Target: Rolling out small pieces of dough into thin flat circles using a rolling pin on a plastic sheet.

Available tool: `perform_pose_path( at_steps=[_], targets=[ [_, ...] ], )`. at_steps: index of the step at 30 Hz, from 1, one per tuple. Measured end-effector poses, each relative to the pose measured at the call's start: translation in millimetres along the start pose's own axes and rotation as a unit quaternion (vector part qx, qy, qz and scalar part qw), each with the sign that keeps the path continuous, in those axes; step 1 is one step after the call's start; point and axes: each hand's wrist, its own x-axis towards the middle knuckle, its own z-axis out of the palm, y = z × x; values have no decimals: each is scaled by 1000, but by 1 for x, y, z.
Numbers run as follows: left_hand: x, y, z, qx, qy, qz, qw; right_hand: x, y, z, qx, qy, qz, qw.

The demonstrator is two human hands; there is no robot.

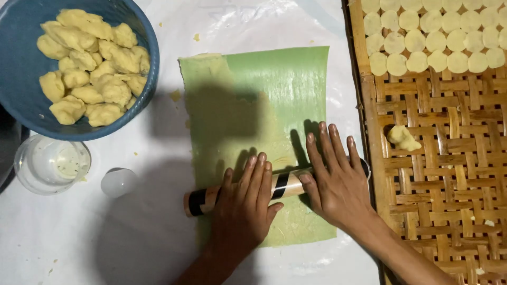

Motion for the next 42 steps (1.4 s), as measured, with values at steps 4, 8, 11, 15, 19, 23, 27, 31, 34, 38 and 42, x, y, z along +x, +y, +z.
perform_pose_path(
  at_steps=[4, 8, 11, 15, 19, 23, 27, 31, 34, 38, 42],
  targets=[
    [44, -25, -8, 18, 32, 12, 999, 51, 11, -15, 30, -63, 16, 997],
    [87, -56, 1, 1, 31, -32, 999, 103, 21, -20, 126, -76, 84, 986],
    [94, -58, 6, -4, 37, -36, 999, 106, 23, -20, 122, -29, 82, 989],
    [60, -28, -12, -13, 47, -29, 998, 63, 12, -13, 43, -21, 27, 998],
    [11, 5, -6, 2, -5, -54, 999, 6, 1, 3, 6, 22, 5, 1000],
    [-14, 18, -8, -20, -14, -40, 999, -22, -2, 1, 16, 8, -20, 1000],
    [31, -9, -6, -18, 20, -39, 999, 31, 9, -5, -1, -15, -10, 1000],
    [81, -45, 8, 7, 58, -35, 998, 90, 22, -15, 92, -61, 56, 992],
    [80, -41, 6, 26, 46, -54, 997, 88, 20, -16, 122, -60, 67, 988],
    [30, -6, -20, 11, 44, -19, 999, 21, -1, -7, 30, -1, 7, 1000],
    [1, -9, -13, -25, 52, 42, 997, -25, -11, -7, 14, 29, -15, 999]
  ],
)
